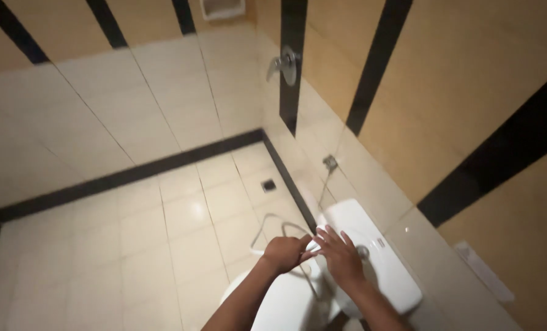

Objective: The person cleans a bathroom by first wiping the tiled walls and a sink with a yellow sponge. They then use a handheld bidet sprayer to rinse the toilet bowl and the surrounding floor area. Finally, the person flushes the toilet.

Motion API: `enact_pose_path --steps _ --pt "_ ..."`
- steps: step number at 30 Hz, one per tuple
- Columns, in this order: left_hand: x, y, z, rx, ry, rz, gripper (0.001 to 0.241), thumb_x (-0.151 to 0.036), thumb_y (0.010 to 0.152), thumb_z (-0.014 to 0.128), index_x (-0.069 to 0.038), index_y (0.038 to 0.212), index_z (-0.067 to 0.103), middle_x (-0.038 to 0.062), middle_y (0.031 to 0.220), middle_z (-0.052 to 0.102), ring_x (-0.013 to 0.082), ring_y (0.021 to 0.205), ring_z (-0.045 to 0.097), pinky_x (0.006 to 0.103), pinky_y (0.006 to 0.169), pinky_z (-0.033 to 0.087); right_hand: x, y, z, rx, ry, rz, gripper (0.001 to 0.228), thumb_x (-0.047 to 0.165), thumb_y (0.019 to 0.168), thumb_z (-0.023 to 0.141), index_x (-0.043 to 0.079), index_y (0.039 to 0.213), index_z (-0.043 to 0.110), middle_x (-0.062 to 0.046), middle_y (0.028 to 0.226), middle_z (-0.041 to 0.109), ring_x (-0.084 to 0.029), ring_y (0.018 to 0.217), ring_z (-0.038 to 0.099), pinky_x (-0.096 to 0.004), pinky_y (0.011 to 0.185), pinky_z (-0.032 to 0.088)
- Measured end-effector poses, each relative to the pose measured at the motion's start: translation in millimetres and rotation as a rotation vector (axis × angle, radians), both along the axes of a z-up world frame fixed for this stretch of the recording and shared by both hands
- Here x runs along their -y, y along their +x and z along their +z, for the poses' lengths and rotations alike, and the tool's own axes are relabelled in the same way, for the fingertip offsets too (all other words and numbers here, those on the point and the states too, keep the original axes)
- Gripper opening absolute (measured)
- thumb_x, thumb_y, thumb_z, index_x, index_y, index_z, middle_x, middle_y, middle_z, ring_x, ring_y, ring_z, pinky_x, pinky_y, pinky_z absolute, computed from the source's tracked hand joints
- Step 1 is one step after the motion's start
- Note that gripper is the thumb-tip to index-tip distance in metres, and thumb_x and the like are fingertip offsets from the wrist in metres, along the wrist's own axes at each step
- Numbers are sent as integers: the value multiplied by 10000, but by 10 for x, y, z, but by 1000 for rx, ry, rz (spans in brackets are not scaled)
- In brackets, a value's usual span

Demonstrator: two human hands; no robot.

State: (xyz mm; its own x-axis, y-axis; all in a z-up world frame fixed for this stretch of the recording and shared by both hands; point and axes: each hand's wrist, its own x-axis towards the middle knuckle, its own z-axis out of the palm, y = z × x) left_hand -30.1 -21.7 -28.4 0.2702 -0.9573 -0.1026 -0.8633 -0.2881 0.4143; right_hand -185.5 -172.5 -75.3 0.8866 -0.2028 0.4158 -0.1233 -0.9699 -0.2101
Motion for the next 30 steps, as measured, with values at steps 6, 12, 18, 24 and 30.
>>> enact_pose_path --steps 6,12,18,24,30 --pt "219 -281 -691 -28 -47 -70 513 -580 1001 486 -150 1275 549 134 883 744 378 812 714 531 668 538 27 -437 -358 0 84 -71 399 53 876 647 145 1263 679 -32 1436 624 -250 1415 510 -487 1117 398" --pt "226 -505 -712 -103 27 -100 499 -563 1025 478 -143 1291 520 143 864 735 387 799 705 532 683 531 38 -680 -413 45 70 -69 336 122 910 656 137 1244 692 -37 1421 630 -261 1401 523 -495 1102 409" --pt "226 -681 -921 -172 -50 -102 497 -538 998 480 -141 1296 521 143 837 738 393 769 702 541 635 523 8 -865 -397 -48 21 -85 374 115 885 651 137 1256 699 -44 1423 629 -276 1393 526 -498 1101 414" --pt "393 -828 -781 -185 16 -107 506 -573 1020 485 -144 1285 526 170 806 728 388 751 706 529 649 534 138 -1019 -257 -10 2 -65 367 123 905 645 135 1269 687 -44 1430 624 -261 1391 529 -488 1096 421" --pt "673 -908 -662 -152 -74 -143 511 -554 1007 493 -136 1299 527 147 843 733 382 784 709 532 653 530 406 -1132 -236 -1 -43 -165 391 64 895 610 163 1264 697 -12 1423 636 -235 1401 532 -480 1102 432"
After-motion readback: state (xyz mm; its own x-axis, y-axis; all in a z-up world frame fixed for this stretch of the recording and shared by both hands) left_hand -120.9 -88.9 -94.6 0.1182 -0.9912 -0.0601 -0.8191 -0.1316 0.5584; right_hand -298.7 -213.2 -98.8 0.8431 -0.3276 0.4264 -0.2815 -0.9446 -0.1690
